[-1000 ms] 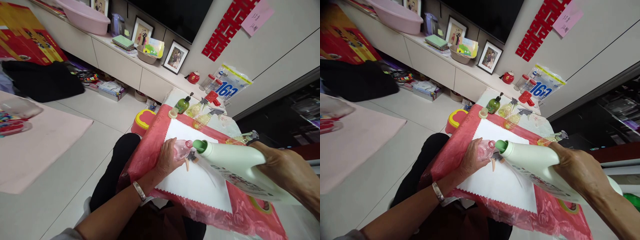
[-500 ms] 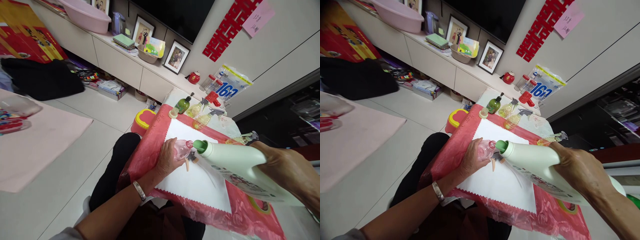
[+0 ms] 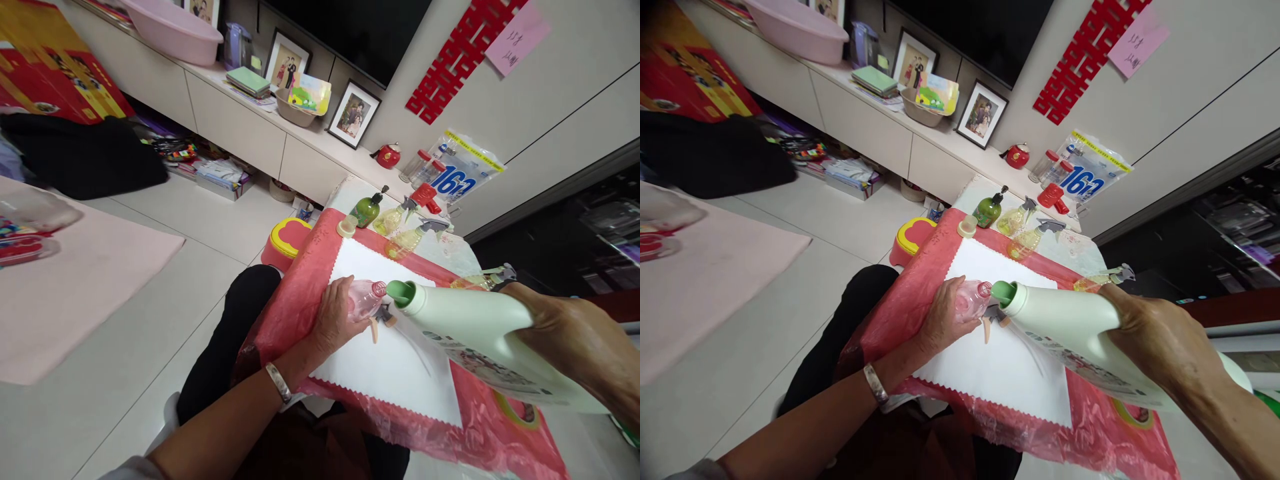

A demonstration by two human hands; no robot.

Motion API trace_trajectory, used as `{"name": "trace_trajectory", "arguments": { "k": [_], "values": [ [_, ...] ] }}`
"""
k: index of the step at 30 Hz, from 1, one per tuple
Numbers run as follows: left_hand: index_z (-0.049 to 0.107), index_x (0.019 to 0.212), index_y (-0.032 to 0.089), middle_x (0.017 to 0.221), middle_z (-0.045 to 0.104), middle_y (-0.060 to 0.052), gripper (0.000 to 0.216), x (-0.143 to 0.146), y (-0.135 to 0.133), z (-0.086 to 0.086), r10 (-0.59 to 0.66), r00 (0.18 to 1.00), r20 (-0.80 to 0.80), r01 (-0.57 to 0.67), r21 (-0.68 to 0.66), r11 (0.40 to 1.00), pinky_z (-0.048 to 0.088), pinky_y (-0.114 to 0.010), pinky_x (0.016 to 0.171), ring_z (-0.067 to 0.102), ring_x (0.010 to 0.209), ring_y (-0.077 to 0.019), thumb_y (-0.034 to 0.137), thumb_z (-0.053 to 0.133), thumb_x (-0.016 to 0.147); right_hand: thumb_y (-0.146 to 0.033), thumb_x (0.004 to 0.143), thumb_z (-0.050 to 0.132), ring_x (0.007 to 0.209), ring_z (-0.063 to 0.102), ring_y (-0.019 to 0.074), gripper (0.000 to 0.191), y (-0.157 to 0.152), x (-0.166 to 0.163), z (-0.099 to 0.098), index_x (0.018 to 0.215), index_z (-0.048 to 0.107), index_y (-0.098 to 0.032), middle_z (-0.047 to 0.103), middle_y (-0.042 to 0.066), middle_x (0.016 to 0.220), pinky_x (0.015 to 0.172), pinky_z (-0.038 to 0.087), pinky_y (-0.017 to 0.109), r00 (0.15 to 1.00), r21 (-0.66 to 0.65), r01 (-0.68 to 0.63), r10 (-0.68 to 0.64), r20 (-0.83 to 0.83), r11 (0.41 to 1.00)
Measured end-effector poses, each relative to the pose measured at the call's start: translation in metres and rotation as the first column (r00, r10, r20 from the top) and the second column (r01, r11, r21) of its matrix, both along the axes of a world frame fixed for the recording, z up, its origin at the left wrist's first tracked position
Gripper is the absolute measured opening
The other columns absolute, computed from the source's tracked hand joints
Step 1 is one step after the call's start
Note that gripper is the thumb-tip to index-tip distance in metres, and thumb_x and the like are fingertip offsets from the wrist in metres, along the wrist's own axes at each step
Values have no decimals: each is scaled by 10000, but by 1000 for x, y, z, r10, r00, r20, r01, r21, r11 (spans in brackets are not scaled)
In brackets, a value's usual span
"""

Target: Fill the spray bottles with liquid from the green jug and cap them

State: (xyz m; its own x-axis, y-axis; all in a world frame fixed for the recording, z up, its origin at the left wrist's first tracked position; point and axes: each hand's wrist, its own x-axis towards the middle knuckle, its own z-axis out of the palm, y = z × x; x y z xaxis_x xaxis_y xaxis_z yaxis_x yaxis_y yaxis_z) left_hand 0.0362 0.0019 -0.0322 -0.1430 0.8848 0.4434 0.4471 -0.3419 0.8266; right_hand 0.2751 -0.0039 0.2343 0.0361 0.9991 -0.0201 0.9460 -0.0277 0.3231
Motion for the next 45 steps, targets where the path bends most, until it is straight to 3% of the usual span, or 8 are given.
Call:
{"name": "trace_trajectory", "arguments": {
  "k": [9, 14, 21, 30, 37, 42, 45],
  "values": [
    [437, 1363, 203, 1233, 648, -149, 884, 0, 0, -1, -3, 1000, 4, 3, -1, 1000, 562, -505, 989, 648, 1147, -357, 232, 865, 590, -472, 601, 489, 735, 649, 249, 381, 2, -15, 6, 940, 651, -410, 682, -28, 786, 593, 384, 313, 985, -119, 161, -151, 82, 980],
    [414, 1375, 185, 1252, 641, -165, 914, 2, 1, -4, 8, 1000, -3, -7, 25, 1000, 555, -512, 1000, 641, 1162, -365, 235, 873, 586, -450, 620, 512, 786, 653, 237, 392, 2, -13, 6, 992, 633, -436, 686, -44, 844, 621, 388, 306, 981, -134, 181, -169, 96, 974],
    [414, 1356, 178, 1237, 648, -158, 883, 0, 0, -1, 5, 1000, -21, -5, 16, 1000, 559, -492, 986, 655, 1143, -351, 221, 861, 595, -408, 616, 518, 725, 650, 271, 367, 1, -12, 5, 957, 653, -390, 686, -8, 790, 589, 384, 316, 988, -112, 143, -136, 68, 983],
    [416, 1350, 173, 1231, 647, -159, 880, 0, 0, 0, 8, 1000, -21, -7, 23, 1000, 566, -491, 970, 657, 1124, -347, 223, 866, 595, -370, 716, 520, 842, 677, 257, 350, 0, -16, 10, 1051, 607, -419, 703, -27, 902, 657, 421, 315, 977, -176, 186, -163, 139, 967],
    [418, 1350, 164, 1234, 642, -165, 893, 0, 0, -2, -2, 1000, -15, 3, 16, 1000, 563, -499, 972, 648, 1135, -355, 217, 871, 582, -397, 705, 515, 850, 672, 261, 363, 0, -13, 9, 1055, 606, -437, 703, -34, 913, 661, 416, 322, 980, -169, 167, -145, 139, 971],
    [412, 1359, 169, 1244, 638, -166, 889, 0, 0, -1, -6, 1000, -12, 6, 15, 1000, 555, -506, 984, 643, 1145, -353, 219, 861, 593, -410, 668, 504, 773, 664, 268, 368, -1, -10, 8, 1014, 629, -409, 698, -17, 848, 620, 416, 331, 987, -140, 130, -114, 115, 982],
    [418, 1349, 161, 1227, 641, -167, 865, 1, 0, -1, -2, 1000, -13, 3, 16, 1000, 557, -506, 977, 644, 1135, -355, 240, 858, 608, -408, 622, 514, 670, 646, 268, 340, 1, -4, 5, 932, 650, -377, 691, -4, 772, 547, 392, 321, 996, -79, 38, -32, 85, 996]
  ]
}}
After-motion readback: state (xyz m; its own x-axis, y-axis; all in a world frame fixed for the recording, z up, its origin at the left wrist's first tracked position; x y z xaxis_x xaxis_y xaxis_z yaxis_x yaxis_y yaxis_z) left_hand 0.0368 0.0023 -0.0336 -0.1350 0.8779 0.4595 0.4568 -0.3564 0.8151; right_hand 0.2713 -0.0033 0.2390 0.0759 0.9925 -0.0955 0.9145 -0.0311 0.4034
